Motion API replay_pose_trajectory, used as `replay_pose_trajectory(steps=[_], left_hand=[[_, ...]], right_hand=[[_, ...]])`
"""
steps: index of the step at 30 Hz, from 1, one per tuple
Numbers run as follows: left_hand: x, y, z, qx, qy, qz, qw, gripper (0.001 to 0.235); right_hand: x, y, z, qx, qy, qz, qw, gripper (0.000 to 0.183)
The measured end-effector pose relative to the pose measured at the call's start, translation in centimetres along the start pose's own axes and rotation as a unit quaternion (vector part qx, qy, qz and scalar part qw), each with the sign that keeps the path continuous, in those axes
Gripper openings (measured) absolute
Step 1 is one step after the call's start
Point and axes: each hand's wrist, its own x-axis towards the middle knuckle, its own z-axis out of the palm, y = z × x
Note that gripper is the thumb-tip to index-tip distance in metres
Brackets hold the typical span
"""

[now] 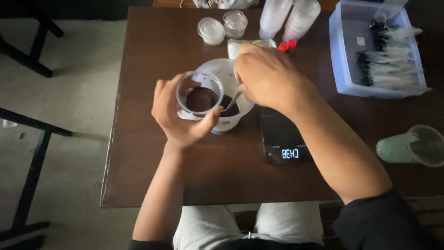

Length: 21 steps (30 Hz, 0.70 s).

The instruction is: The person scoops a dark liquid from a white pitcher into small plastic cups using a metal spoon, weighs each cup on a digital scale, and places the filled cups into a blue tray. The process is repeated for multiple cups.

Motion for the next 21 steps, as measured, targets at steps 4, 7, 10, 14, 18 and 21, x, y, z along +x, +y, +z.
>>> replay_pose_trajectory(steps=[4, 7, 10, 14, 18, 21], left_hand=[[-0.4, -0.4, 0.0, 0.027, -0.009, 0.004, 1.0, 0.063], [-0.5, -0.4, 0.0, 0.039, -0.008, 0.001, 0.999, 0.064], [-0.9, -0.6, 0.0, 0.047, -0.006, -0.015, 0.999, 0.062], [-1.3, -0.8, 0.2, 0.004, -0.003, -0.063, 0.998, 0.06], [-1.0, -1.3, 0.2, -0.09, 0.053, -0.024, 0.994, 0.058], [-0.8, -0.7, -0.1, -0.084, 0.035, -0.019, 0.996, 0.062]], right_hand=[[-1.6, 0.5, -0.1, 0.096, 0.108, -0.06, 0.988, 0.016], [-2.5, 1.3, 1.0, 0.173, 0.221, -0.105, 0.954, 0.014], [-3.2, 1.8, 2.2, 0.2, 0.283, -0.125, 0.93, 0.01], [-3.9, 1.3, 2.6, 0.243, 0.329, -0.138, 0.902, 0.008], [-3.4, 1.6, 3.8, 0.257, 0.341, -0.099, 0.899, 0.008], [-3.5, 1.8, 3.8, 0.252, 0.338, -0.12, 0.899, 0.007]])
